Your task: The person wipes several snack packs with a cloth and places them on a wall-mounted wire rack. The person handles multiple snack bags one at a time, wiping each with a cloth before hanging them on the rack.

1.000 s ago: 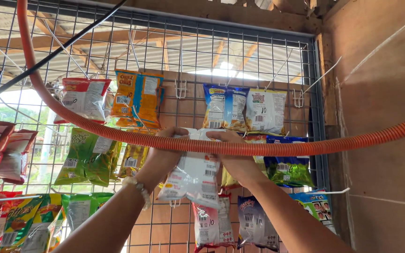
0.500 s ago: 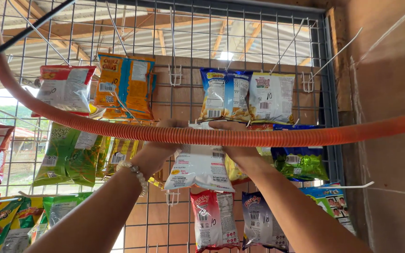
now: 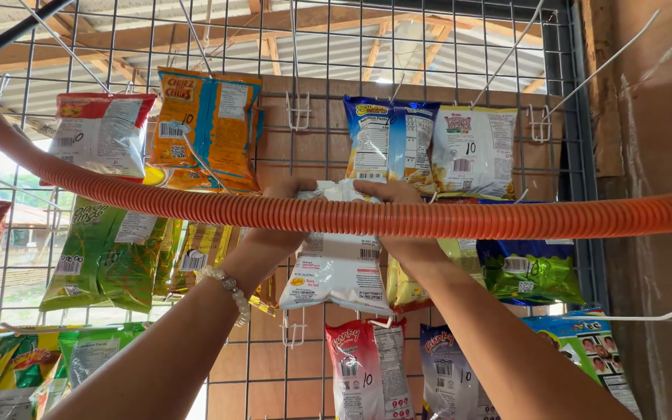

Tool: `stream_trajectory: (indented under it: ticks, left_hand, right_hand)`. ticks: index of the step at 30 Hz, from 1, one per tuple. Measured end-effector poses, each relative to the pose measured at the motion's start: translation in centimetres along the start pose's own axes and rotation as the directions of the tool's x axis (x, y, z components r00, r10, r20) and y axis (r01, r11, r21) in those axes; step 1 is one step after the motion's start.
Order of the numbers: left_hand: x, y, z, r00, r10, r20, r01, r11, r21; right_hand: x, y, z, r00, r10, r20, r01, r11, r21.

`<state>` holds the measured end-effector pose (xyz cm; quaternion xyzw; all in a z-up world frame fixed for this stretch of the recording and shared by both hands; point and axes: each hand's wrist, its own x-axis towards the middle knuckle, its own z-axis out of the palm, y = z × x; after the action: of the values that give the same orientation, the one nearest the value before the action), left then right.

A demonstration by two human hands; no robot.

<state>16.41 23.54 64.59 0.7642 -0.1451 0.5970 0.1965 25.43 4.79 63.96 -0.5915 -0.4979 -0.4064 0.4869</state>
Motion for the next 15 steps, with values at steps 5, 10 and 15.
stream_trajectory:
  ticks: [5,10,15]
  left_hand:
    - [0.2,-1.3,0.2,0.998,-0.009,0.058,0.007,1.000,0.022]
    - [0.4,-3.5,1.0,0.993,-0.045,0.112,0.051,0.997,-0.054]
    - [0.5,-8.2,2.8,0.798,0.575,0.179,-0.532,0.533,0.658]
  right_hand:
    - [0.5,2.1,1.0,0.987,-0.163,-0.002,0.159,0.965,-0.209]
    - [0.3,2.9,1.5,0.977,-0.210,0.037,0.209,0.914,-0.347]
    - [-0.2,3.1,1.4,0.988,-0.153,0.014,0.148,0.922,-0.358]
